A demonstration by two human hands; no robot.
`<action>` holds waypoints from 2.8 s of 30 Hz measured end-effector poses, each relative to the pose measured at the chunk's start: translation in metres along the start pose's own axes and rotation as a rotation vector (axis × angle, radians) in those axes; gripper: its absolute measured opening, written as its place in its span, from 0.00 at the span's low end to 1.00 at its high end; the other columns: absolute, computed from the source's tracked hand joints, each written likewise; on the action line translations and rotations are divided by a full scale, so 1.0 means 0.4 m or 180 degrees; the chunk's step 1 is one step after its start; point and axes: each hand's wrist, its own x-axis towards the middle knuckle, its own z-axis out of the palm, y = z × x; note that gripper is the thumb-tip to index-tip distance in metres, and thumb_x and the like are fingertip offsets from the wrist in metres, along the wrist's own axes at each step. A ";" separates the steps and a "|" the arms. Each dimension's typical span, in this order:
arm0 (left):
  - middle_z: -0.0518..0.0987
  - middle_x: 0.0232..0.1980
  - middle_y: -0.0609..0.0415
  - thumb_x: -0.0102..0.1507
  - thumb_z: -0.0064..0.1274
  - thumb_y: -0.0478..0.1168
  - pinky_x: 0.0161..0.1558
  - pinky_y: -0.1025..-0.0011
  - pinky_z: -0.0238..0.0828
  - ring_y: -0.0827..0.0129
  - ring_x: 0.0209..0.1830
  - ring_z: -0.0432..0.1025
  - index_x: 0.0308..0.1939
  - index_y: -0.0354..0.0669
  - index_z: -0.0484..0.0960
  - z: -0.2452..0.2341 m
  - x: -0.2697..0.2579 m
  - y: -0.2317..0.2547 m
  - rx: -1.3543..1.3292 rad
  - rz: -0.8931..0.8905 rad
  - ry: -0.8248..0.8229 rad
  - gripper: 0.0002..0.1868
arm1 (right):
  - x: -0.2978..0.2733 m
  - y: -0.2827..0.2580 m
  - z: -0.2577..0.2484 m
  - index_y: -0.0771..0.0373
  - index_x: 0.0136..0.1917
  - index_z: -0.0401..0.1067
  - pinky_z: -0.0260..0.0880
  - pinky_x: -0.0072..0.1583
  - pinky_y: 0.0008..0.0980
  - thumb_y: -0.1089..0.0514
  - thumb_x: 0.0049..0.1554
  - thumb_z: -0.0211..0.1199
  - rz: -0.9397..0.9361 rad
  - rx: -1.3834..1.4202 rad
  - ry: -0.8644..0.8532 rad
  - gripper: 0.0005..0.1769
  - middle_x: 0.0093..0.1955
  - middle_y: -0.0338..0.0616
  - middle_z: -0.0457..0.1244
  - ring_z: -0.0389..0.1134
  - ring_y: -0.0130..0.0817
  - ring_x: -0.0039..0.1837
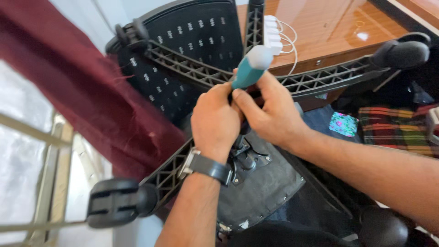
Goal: The person uses a screwdriver to tighten a screw on the underside of an overturned office chair. The hands hold the chair frame steady while turning the screwdriver repeatedly to secure the joint.
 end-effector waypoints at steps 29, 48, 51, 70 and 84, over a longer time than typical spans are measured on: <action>0.85 0.47 0.52 0.63 0.55 0.44 0.46 0.56 0.74 0.51 0.47 0.78 0.48 0.49 0.87 0.039 0.011 0.019 -0.0075 -0.0147 -0.0027 0.12 | 0.031 0.011 -0.044 0.64 0.65 0.69 0.75 0.48 0.27 0.56 0.66 0.64 0.0218 -0.0256 -0.0094 0.17 0.52 0.44 0.69 0.73 0.28 0.50; 0.84 0.42 0.45 0.66 0.49 0.38 0.46 0.50 0.72 0.45 0.45 0.76 0.45 0.42 0.84 0.026 0.048 0.076 -0.0258 0.0208 0.0916 0.09 | 0.125 -0.070 -0.063 0.65 0.59 0.73 0.72 0.52 0.25 0.55 0.63 0.67 0.0237 0.0033 0.0257 0.15 0.47 0.39 0.69 0.70 0.21 0.49; 0.83 0.40 0.43 0.67 0.45 0.42 0.42 0.48 0.71 0.44 0.42 0.77 0.42 0.42 0.82 0.019 0.113 0.078 -0.0180 0.0029 0.0900 0.11 | 0.173 -0.082 -0.053 0.65 0.60 0.73 0.73 0.54 0.27 0.54 0.64 0.66 -0.0072 -0.0431 0.0253 0.15 0.48 0.40 0.70 0.72 0.23 0.51; 0.82 0.46 0.52 0.67 0.47 0.45 0.47 0.51 0.68 0.52 0.47 0.75 0.46 0.46 0.80 0.043 0.136 0.000 0.0134 -0.0411 0.1008 0.11 | 0.212 -0.013 0.042 0.67 0.61 0.72 0.71 0.50 0.26 0.55 0.66 0.64 0.0049 -0.0049 0.0388 0.15 0.47 0.40 0.69 0.69 0.23 0.48; 0.81 0.49 0.57 0.62 0.51 0.53 0.48 0.51 0.69 0.57 0.57 0.71 0.40 0.46 0.81 0.048 0.116 -0.039 0.0316 -0.0904 0.0684 0.15 | 0.213 -0.020 0.069 0.66 0.58 0.70 0.73 0.52 0.28 0.54 0.57 0.64 -0.0206 -0.0251 -0.0367 0.19 0.54 0.35 0.65 0.68 0.22 0.54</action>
